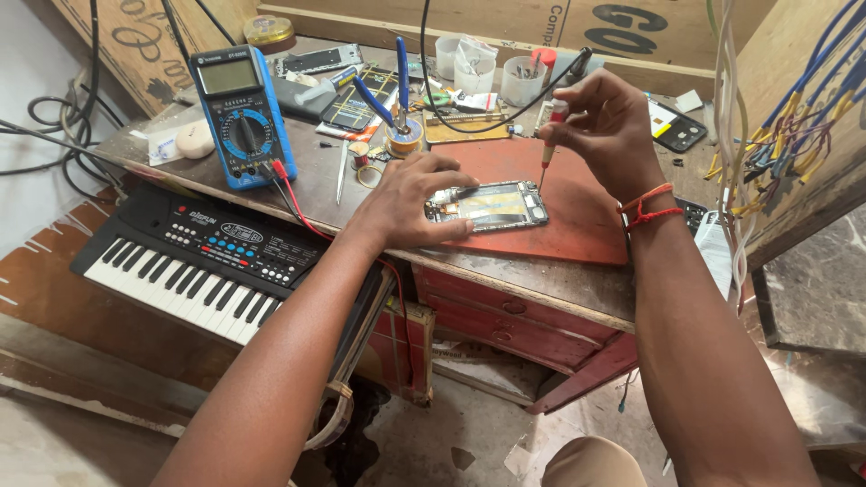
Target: The person holds a disassembled smartphone on a red mat and uses a red-handled screwdriver to work on its internal board, steadying the phone with the other hand. They reposition the phone and continue prying and adjusting components on the board throughout the clip.
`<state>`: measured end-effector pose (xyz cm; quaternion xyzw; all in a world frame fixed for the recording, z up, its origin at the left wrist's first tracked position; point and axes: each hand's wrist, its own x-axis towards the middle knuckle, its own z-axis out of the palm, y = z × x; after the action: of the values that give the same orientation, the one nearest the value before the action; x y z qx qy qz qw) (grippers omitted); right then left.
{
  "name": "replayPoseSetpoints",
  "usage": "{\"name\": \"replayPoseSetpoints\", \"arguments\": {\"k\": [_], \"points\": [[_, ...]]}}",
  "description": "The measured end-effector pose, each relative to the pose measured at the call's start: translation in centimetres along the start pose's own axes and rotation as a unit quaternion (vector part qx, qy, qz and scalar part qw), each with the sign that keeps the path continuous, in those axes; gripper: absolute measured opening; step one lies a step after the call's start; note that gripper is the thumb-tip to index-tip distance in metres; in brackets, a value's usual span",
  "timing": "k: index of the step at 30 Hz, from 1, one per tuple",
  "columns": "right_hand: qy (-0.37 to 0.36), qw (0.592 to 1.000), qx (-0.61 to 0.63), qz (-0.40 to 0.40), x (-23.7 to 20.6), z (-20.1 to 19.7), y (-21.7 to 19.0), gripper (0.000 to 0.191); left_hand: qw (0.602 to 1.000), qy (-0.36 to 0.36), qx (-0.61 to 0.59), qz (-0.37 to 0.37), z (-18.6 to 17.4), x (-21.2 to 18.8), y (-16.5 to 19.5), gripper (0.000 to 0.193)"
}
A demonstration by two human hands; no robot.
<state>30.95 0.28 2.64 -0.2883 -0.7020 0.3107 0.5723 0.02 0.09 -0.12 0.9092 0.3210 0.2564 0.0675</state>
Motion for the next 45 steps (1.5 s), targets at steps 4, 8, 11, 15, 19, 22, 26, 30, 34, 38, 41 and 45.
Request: {"name": "replayPoseSetpoints", "arguments": {"k": [4,8,11,15,19,22,26,30,34,38,41,45], "points": [[0.008,0.999,0.021,0.027,0.03,-0.30,-0.30,0.026,1.000,0.004,-0.010,0.002,0.17,-0.07,0.04,0.060],[-0.010,0.997,0.071,0.038,0.04,-0.27,-0.34,0.025,1.000,0.006,-0.004,0.008,-0.04,0.00,-0.09,0.061],[0.006,1.000,0.013,0.020,0.00,-0.31,-0.20,0.025,1.000,0.004,-0.009,0.003,0.20,0.00,0.08,0.061],[0.012,0.999,0.040,0.017,0.10,-0.65,0.04,0.022,1.000,0.007,-0.006,0.004,0.13,-0.03,0.00,0.060],[0.002,0.998,0.056,0.031,-0.03,-0.71,0.22,0.023,1.000,0.007,-0.009,0.003,0.12,-0.04,-0.05,0.061],[0.014,1.000,-0.004,0.004,0.01,-0.58,0.25,0.028,1.000,0.005,-0.005,0.004,0.15,0.02,-0.03,0.061],[0.029,0.999,0.020,0.033,0.08,-0.81,0.01,0.023,1.000,0.006,-0.003,0.004,0.17,-0.02,-0.02,0.060],[0.014,0.994,0.084,0.064,-0.09,-0.95,0.02,0.021,1.000,0.011,-0.008,0.005,0.20,0.00,0.06,0.060],[0.017,0.999,0.035,0.017,0.03,-0.88,0.16,0.026,1.000,0.008,-0.008,0.002,0.17,0.03,0.14,0.060],[0.022,0.998,0.047,0.048,0.03,-1.03,-0.17,0.022,1.000,0.008,-0.006,0.004,0.15,0.00,0.10,0.059],[0.000,0.996,0.069,0.050,-0.11,-0.93,-0.36,0.022,1.000,0.008,-0.006,0.004,0.22,0.07,0.07,0.059],[0.014,1.000,0.003,0.017,0.03,-0.60,-0.31,0.029,1.000,0.009,-0.007,0.003,0.25,0.04,0.04,0.059]]}}
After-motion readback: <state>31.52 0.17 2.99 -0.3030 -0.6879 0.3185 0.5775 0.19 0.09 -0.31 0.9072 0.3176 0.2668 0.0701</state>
